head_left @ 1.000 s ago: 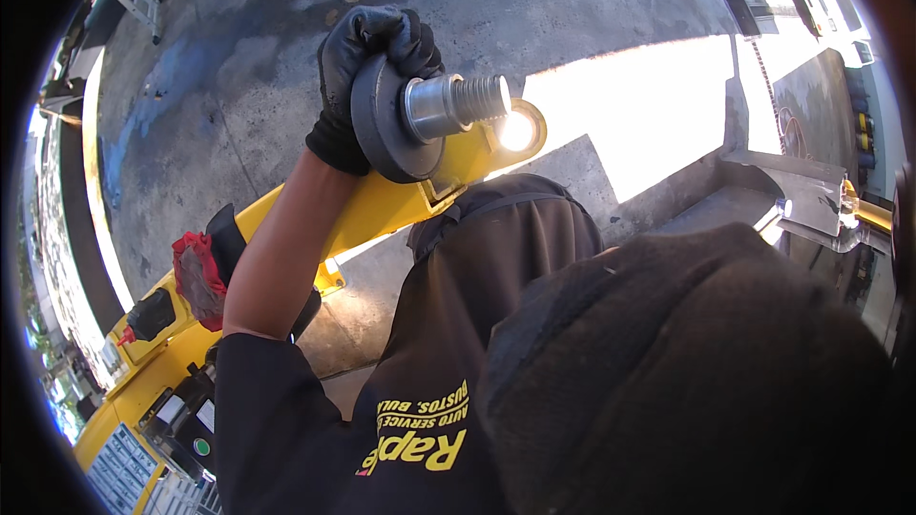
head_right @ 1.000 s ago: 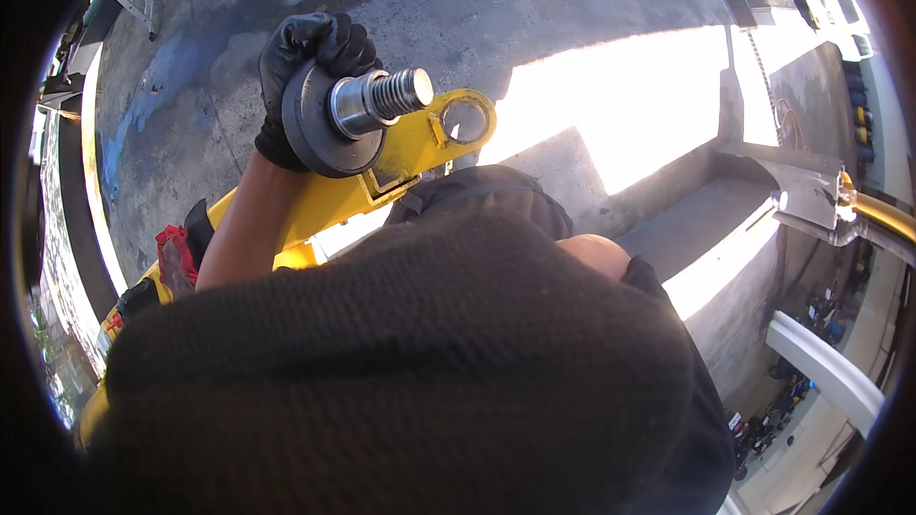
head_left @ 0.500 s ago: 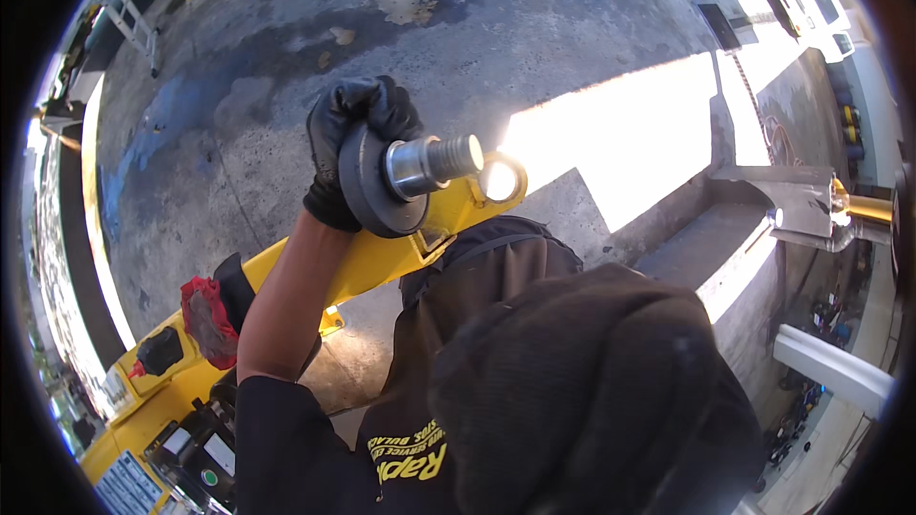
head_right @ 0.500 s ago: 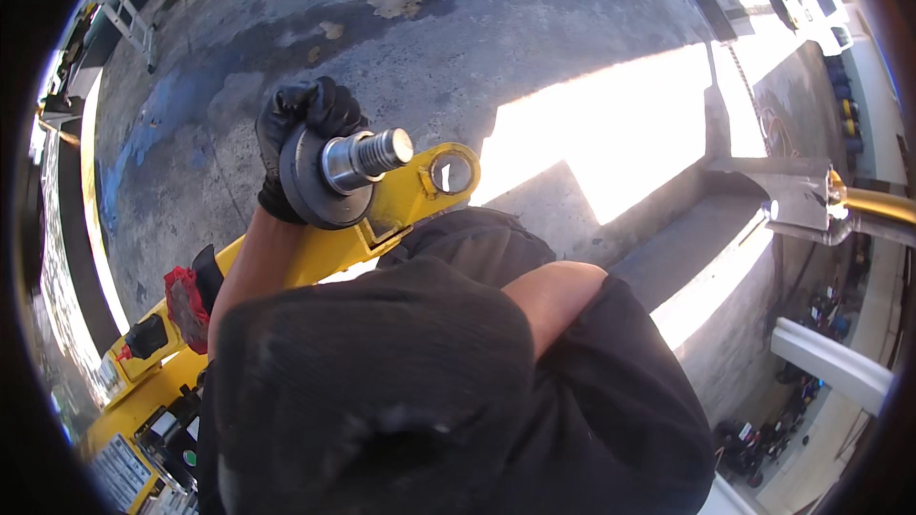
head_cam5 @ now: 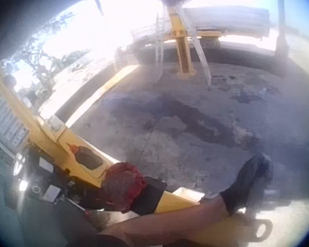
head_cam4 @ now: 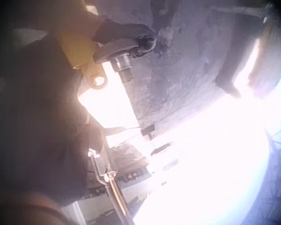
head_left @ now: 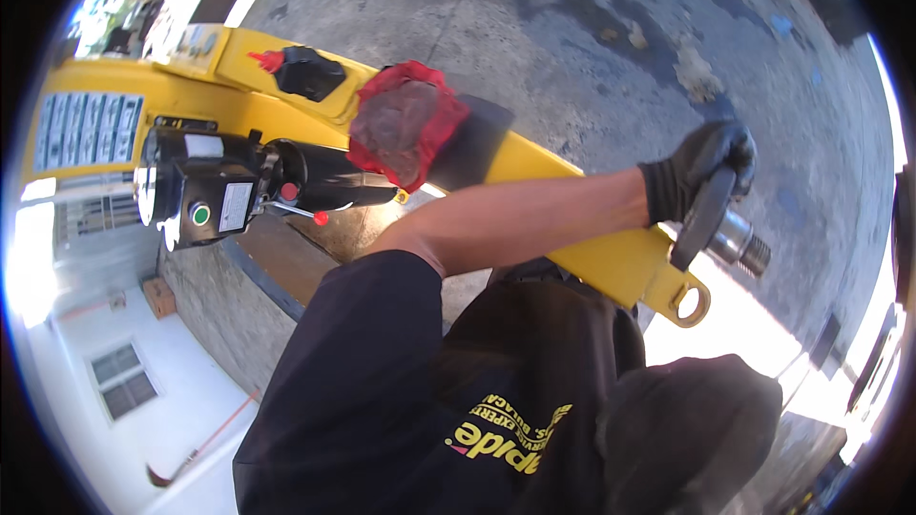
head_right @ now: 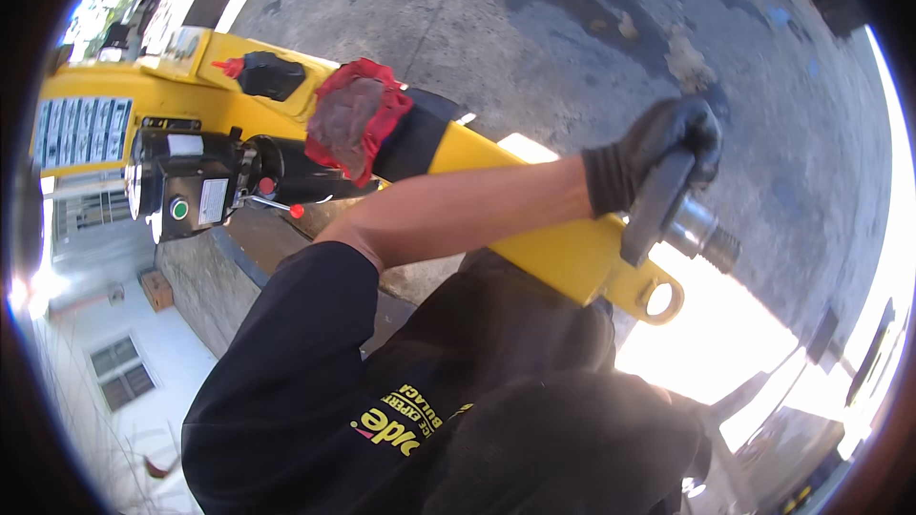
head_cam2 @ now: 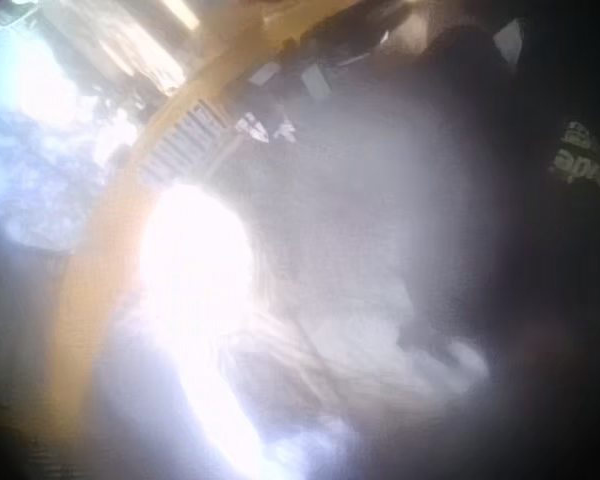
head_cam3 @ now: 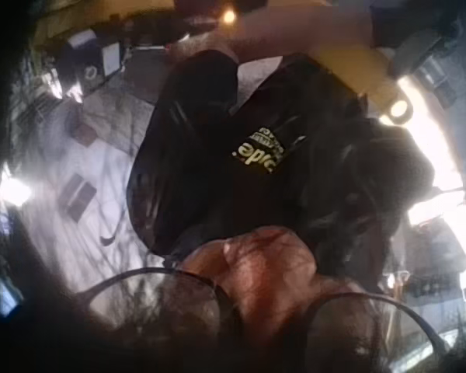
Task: The person uses a belt sander to grind a cylindrical metal part, repeatedly rotating it to smooth the surface. They then apply a red lubricant to the part and wipe it with a cloth.
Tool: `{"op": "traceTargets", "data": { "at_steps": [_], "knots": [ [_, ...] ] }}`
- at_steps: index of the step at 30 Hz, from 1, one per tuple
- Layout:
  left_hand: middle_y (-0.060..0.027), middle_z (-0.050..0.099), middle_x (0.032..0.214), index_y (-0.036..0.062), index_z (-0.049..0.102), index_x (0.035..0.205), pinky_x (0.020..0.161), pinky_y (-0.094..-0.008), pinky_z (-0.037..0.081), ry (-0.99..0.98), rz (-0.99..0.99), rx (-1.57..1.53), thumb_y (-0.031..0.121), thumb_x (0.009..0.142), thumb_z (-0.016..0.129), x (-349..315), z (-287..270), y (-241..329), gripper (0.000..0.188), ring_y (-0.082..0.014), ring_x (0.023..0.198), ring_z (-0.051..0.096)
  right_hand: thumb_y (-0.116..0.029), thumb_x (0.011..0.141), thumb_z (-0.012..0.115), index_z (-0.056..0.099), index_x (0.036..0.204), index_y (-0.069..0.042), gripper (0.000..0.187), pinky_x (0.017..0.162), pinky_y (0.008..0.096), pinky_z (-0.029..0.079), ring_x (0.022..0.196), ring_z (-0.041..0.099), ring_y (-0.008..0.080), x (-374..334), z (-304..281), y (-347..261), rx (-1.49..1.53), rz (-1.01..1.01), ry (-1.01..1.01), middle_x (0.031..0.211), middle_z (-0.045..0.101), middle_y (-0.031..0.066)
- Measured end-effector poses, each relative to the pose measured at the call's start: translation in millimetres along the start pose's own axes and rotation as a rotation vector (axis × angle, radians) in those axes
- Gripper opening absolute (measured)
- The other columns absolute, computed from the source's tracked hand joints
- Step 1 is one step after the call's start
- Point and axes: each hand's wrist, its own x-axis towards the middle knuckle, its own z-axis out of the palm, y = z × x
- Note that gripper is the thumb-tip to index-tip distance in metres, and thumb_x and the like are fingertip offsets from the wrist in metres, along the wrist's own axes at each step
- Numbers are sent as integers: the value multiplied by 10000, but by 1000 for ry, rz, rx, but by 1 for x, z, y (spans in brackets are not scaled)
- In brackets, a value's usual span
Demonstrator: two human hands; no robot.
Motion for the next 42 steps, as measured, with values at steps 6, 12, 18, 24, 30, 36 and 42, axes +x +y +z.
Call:
{"op": "traceTargets", "data": {
  "at_steps": [6,12,18,24,30,36,42],
  "knots": [
    [-56,627,791,101,628,954,648,-383,514,-85,229,-114,283,1157,599,22,-22,12,274,-202,664,585,-219,912,891,734,1428,-16,577,951,451,594,1093,771,330,100,49,-32,7,-172,-316,1212,768,157],
    [-47,606,850,92,621,1006,688,-363,529,237,582,374,224,1159,600,32,-56,27,203,-190,729,584,-258,913,894,698,1478,-16,645,989,475,593,1152,761,380,233,186,-50,-228,-430,-442,1279,754,186],
    [-76,574,874,76,570,979,744,-413,492,134,507,736,-5,962,513,12,-39,38,101,-219,797,549,-409,742,997,685,1488,-43,888,1065,574,612,1243,729,499,322,314,22,-465,-296,-474,1439,690,259],
    [-69,568,824,95,593,911,736,-389,507,22,24,80,173,1075,597,15,-32,82,182,-217,759,576,-385,887,855,767,1069,-55,387,939,566,588,1102,757,474,319,336,21,-104,-176,-495,1086,799,238],
    [-73,561,791,93,595,876,733,-383,526,-9,121,270,292,1128,602,-13,-12,96,322,-225,742,588,-229,948,899,619,1281,-25,480,903,501,577,1037,739,412,211,133,-66,126,-398,-237,1187,721,223],
    [-87,571,793,63,567,861,721,-392,514,41,542,828,302,1157,562,-76,36,93,380,-211,717,560,-71,1059,835,516,1545,-27,583,1040,390,582,1177,713,200,71,-33,-42,-50,-184,323,1306,694,107],
    [-88,556,784,54,550,848,721,-381,524,48,249,414,295,1172,534,-122,-22,109,405,-208,714,556,-58,980,920,580,1499,-31,621,1034,383,636,1244,765,196,17,-51,6,-201,343,569,1341,749,100]
  ]
}}
